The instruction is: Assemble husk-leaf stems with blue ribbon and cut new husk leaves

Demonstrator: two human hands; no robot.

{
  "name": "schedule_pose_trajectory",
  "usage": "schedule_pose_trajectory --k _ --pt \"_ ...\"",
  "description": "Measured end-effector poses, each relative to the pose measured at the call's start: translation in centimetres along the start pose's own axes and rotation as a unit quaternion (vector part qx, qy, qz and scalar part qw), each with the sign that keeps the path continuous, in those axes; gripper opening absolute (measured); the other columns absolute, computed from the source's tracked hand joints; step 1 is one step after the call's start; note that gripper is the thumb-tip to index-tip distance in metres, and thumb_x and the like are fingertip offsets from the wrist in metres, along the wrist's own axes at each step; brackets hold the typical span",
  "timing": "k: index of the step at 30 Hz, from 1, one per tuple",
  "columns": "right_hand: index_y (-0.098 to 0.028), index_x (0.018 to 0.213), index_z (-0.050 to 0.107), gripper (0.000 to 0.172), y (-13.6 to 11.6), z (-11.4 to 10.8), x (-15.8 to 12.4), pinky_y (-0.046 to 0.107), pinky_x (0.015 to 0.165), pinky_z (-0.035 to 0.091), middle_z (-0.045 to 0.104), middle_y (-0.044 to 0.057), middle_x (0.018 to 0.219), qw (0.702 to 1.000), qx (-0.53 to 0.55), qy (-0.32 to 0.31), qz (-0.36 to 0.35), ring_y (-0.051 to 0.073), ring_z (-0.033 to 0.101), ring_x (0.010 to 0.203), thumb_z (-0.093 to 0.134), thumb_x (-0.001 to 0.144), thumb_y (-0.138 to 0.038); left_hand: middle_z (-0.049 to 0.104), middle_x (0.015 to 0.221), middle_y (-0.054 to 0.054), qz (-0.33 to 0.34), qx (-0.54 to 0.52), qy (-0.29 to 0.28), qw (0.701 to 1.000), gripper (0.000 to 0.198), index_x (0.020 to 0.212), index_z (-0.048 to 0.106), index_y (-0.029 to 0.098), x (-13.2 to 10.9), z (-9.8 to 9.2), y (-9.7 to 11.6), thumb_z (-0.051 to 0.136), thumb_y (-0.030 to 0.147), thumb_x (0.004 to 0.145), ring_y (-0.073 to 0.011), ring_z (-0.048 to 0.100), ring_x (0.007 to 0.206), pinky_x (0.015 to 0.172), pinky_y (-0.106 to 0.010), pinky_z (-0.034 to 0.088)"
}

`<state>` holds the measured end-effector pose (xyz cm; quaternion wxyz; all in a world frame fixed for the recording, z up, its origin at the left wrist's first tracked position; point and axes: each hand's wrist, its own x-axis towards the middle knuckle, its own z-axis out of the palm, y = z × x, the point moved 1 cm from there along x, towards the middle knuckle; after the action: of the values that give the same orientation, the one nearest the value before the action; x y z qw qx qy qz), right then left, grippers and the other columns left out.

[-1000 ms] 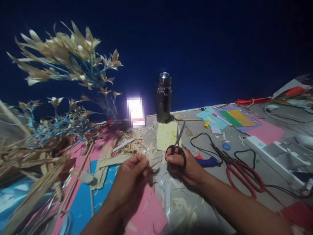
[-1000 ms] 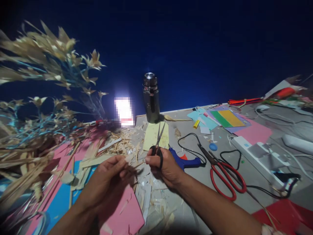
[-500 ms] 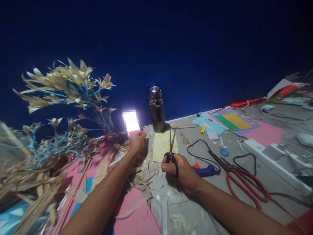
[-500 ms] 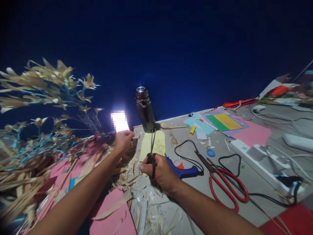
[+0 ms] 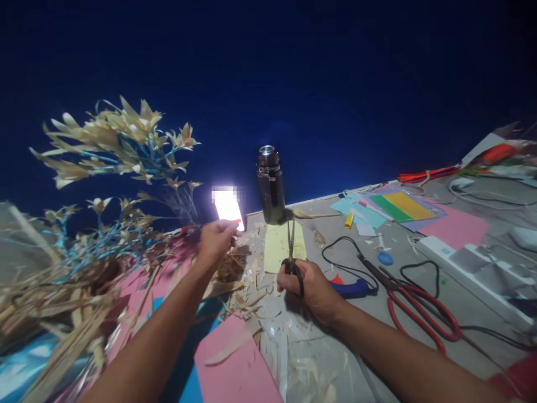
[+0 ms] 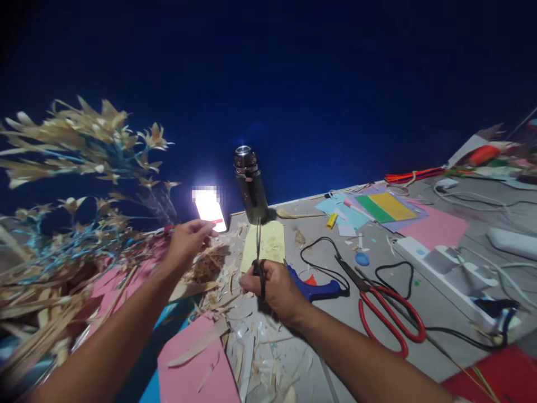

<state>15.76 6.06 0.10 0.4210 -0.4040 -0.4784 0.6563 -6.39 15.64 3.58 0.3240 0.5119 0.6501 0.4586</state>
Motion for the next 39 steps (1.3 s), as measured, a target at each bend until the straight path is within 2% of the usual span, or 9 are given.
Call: schedule_pose_trajectory --k 6,9,16,19,22,26,30,34,39 --pt "-0.017 0.072 0.072 0.039 0.3 -0.5 -0.1 0.024 0.046 0.031 0.067 0.002 0.064 0.997 -0.058 0.039 -0.029 0.010 0.043 0.049 0.079 0.073 -0.055 0.061 0.058 0.003 -0.019 -0.061 -0.013 0.998 0.023 0.080 0.063 0.018 -7.4 -6.8 -0.3 0.070 0.040 0.076 -0.0105 0.050 0.045 0.043 -0.021 0.034" --pt "-0.016 0.074 0.075 0.042 0.3 -0.4 -0.2 0.026 0.053 0.042 0.070 0.005 0.066 0.997 -0.069 0.034 -0.016 0.014 0.057 0.059 0.086 0.064 -0.055 0.066 0.065 0.001 -0.004 0.008 -0.021 1.000 0.023 0.084 0.066 0.019 -11.6 -8.9 -1.4 0.067 0.042 0.080 -0.0130 0.053 0.049 0.046 -0.024 0.038" --pt "-0.016 0.077 0.073 0.044 1.2 0.2 -0.4 0.026 0.053 0.049 0.067 0.002 0.068 0.997 -0.042 0.023 0.058 0.013 0.060 0.059 0.093 0.056 -0.049 0.068 0.086 -0.007 0.144 0.318 -0.112 0.930 0.020 0.085 0.069 0.022 -19.0 -7.5 -4.3 0.060 0.040 0.088 -0.0261 0.062 0.080 0.072 -0.037 0.047" --pt "-0.017 0.081 0.071 0.041 1.8 0.6 -0.7 0.027 0.053 0.051 0.066 0.000 0.068 0.996 -0.006 0.010 0.087 0.013 0.059 0.057 0.092 0.061 -0.046 0.066 0.083 -0.011 0.225 0.381 -0.110 0.890 0.018 0.082 0.070 0.021 -19.4 -6.4 -5.9 0.055 0.028 0.090 -0.0274 0.058 0.075 0.067 -0.039 0.043" --pt "-0.017 0.082 0.069 0.037 1.9 0.7 -0.9 0.028 0.055 0.053 0.063 -0.001 0.066 0.995 0.013 -0.002 0.103 0.012 0.058 0.057 0.091 0.064 -0.040 0.069 0.081 -0.012 0.240 0.351 -0.096 0.900 0.024 0.080 0.072 0.023 -18.9 -6.4 -6.5 0.051 0.024 0.092 -0.0281 0.057 0.074 0.068 -0.040 0.042" --pt "-0.017 0.097 0.069 0.043 1.6 0.5 -1.0 0.027 0.057 0.052 0.070 0.003 0.085 0.994 0.026 -0.058 0.084 0.016 0.064 0.071 0.091 0.063 -0.031 0.067 0.078 -0.009 0.068 0.126 -0.128 0.981 0.022 0.076 0.071 0.025 -18.8 -6.7 -4.9 0.061 0.038 0.090 -0.0262 0.060 0.075 0.069 -0.037 0.045" --pt "-0.018 0.105 0.066 0.056 1.3 0.9 -1.4 0.026 0.064 0.051 0.072 0.004 0.094 0.981 0.060 -0.158 0.091 0.016 0.064 0.079 0.092 0.055 -0.021 0.059 0.064 -0.002 -0.158 -0.133 -0.229 0.951 0.030 0.068 0.067 0.021 -19.1 -5.4 -3.1 0.077 0.048 0.076 -0.0168 0.050 0.057 0.055 -0.027 0.037" --pt "-0.017 0.092 0.066 0.044 1.3 1.6 -2.0 0.024 0.060 0.045 0.067 -0.001 0.079 0.987 0.061 -0.123 0.086 0.012 0.058 0.066 0.090 0.056 -0.021 0.058 0.063 -0.002 -0.178 -0.169 -0.267 0.932 0.035 0.065 0.064 0.018 -18.7 -3.5 -2.2 0.082 0.048 0.071 -0.0145 0.048 0.059 0.054 -0.025 0.034" --pt "-0.016 0.083 0.064 0.035 1.5 2.0 -2.1 0.022 0.053 0.038 0.062 -0.004 0.067 0.995 0.072 -0.052 0.053 0.010 0.051 0.056 0.088 0.058 -0.025 0.059 0.065 -0.001 -0.142 -0.208 -0.229 0.940 0.032 0.072 0.067 0.018 -17.8 -1.1 -1.7 0.089 0.042 0.066 -0.0141 0.049 0.060 0.057 -0.026 0.038"
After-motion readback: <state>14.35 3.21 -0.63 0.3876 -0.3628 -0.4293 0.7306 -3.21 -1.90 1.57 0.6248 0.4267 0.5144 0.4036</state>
